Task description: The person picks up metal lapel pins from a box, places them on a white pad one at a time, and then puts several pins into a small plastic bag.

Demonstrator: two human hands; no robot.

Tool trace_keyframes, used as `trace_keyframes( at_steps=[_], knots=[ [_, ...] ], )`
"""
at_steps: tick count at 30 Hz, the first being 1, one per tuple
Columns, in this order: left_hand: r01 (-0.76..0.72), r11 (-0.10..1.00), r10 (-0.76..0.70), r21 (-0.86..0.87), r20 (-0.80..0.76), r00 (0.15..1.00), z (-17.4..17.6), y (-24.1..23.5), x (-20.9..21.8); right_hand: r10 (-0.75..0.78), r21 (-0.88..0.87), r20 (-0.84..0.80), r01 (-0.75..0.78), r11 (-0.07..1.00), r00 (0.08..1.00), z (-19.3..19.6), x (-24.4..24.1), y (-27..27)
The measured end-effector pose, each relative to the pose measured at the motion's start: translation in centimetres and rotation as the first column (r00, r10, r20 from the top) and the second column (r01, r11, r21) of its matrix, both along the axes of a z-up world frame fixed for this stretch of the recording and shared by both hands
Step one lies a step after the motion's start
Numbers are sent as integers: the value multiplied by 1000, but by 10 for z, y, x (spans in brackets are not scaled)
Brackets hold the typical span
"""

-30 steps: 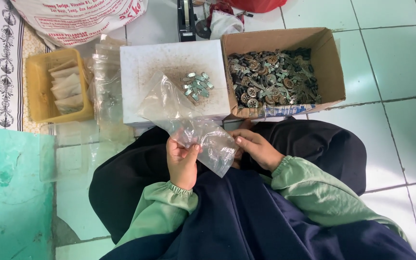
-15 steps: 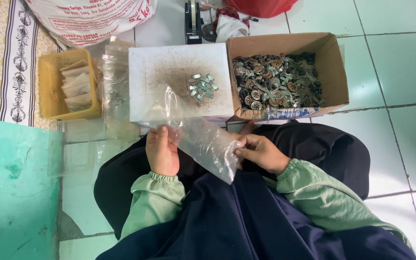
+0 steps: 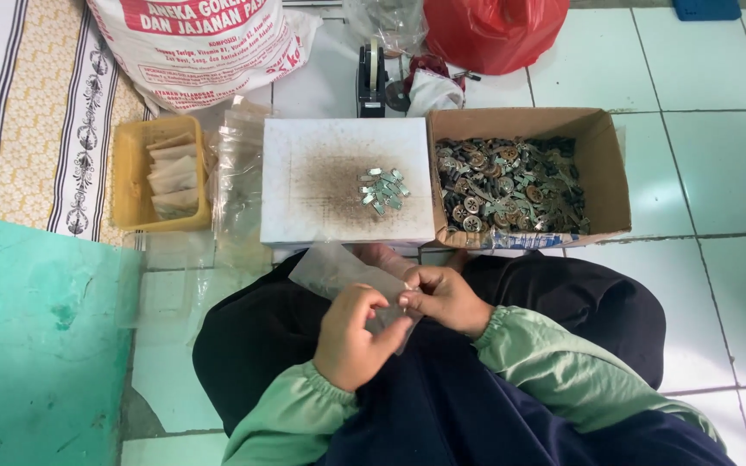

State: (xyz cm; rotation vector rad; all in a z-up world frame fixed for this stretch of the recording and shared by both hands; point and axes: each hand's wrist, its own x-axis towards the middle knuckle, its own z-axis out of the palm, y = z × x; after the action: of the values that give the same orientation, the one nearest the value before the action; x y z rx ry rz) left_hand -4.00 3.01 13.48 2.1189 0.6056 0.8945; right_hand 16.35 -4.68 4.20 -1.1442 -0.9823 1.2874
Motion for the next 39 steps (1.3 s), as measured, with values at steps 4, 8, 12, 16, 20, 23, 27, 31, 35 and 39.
trace_keyframes(
  at_steps=[4, 8, 12, 16, 20, 23, 27, 31, 35, 39],
  knots=[
    [1, 995, -4, -102, -21, 1000, -23, 2, 7, 42, -25, 2, -42, 999, 999, 8, -5, 16],
    [-59, 980, 54, -191, -31, 998, -23, 14, 4, 51, -74, -99, -59, 996, 994, 7, -4, 24],
    [-110, 982, 112, -151, 1, 994, -7, 29, -1, 105, 0, 138, -106, 994, 985, 20, 0, 33],
    [-79, 997, 79, 28, -19, 997, 7, 38, -2, -14, -17, 367, 22, 1000, 930, 16, 12, 43],
    [-2, 990, 16, 138, -99, 995, 10, 41, -1, 28, -34, -69, -30, 999, 997, -15, 43, 60],
    [-3, 986, 19, 165, -93, 996, 2, 45, 0, -140, -67, 358, 175, 982, 923, -45, 65, 83],
    [4, 990, 8, 143, -80, 997, 3, 48, 1, -234, 145, 872, 230, 962, 430, -55, 76, 110],
    [-26, 990, 36, 139, -71, 997, 5, 48, -3, -147, 50, 944, 313, 949, 295, -59, 66, 128],
    [-60, 990, 71, 130, -89, 993, 2, 50, -10, -167, 73, 956, 356, 932, 241, -62, 60, 134],
    [-57, 993, 65, 105, -78, 995, 3, 51, -8, -152, -2, 913, 376, 926, 379, -53, 58, 135]
  ],
)
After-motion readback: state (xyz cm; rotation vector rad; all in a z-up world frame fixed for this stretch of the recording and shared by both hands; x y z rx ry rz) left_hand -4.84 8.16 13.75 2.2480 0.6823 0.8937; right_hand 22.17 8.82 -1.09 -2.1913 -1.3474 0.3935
